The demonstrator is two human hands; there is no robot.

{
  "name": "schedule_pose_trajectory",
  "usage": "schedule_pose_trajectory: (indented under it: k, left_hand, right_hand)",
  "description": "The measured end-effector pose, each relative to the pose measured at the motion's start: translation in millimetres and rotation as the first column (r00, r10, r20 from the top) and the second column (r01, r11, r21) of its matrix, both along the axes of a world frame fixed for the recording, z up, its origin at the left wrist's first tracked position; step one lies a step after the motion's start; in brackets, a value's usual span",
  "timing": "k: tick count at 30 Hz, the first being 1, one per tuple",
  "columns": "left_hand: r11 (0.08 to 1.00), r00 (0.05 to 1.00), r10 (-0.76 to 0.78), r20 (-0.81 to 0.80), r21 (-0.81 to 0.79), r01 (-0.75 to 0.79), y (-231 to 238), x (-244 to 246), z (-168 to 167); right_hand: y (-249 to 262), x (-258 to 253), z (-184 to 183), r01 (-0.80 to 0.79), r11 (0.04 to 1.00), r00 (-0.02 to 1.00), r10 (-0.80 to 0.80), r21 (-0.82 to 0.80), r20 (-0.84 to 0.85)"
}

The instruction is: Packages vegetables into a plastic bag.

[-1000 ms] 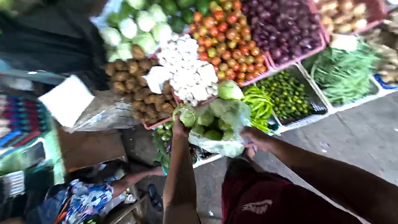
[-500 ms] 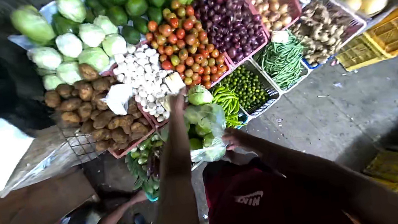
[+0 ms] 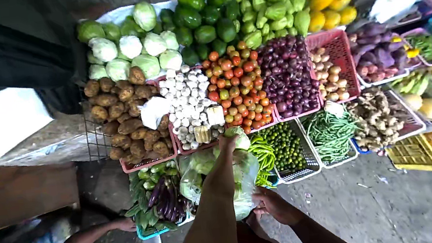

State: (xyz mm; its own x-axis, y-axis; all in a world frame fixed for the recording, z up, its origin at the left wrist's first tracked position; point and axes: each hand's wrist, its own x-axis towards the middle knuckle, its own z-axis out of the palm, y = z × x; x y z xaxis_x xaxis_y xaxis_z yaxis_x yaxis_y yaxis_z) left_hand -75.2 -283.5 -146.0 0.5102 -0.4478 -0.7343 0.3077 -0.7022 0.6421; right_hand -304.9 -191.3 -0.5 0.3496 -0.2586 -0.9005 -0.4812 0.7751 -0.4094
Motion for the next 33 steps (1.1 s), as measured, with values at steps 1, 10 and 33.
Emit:
schedule_pose_trajectory:
  k: [1,10,33]
  left_hand:
    - [0.996,0.998,0.045,-0.042,-0.079,-0.048,5,2,-6]
    - [0.997,0.995,-0.053,-0.089,0.057,0.058,-5,-1,0]
    - [0.918,0.938,-0.328,0.111,-0.198,0.344,105,148,160]
  right_hand:
    - [-1,0,-3,-0.018,1.0,1.0,0.018,-0.004,-0.002]
    - [-10,0,-9,-0.042,0.999,0.999,0.042,0.003,-0.004]
    - [-16,19,-7,-0.175,0.972,0.985,0.172,-0.16,-0.029]
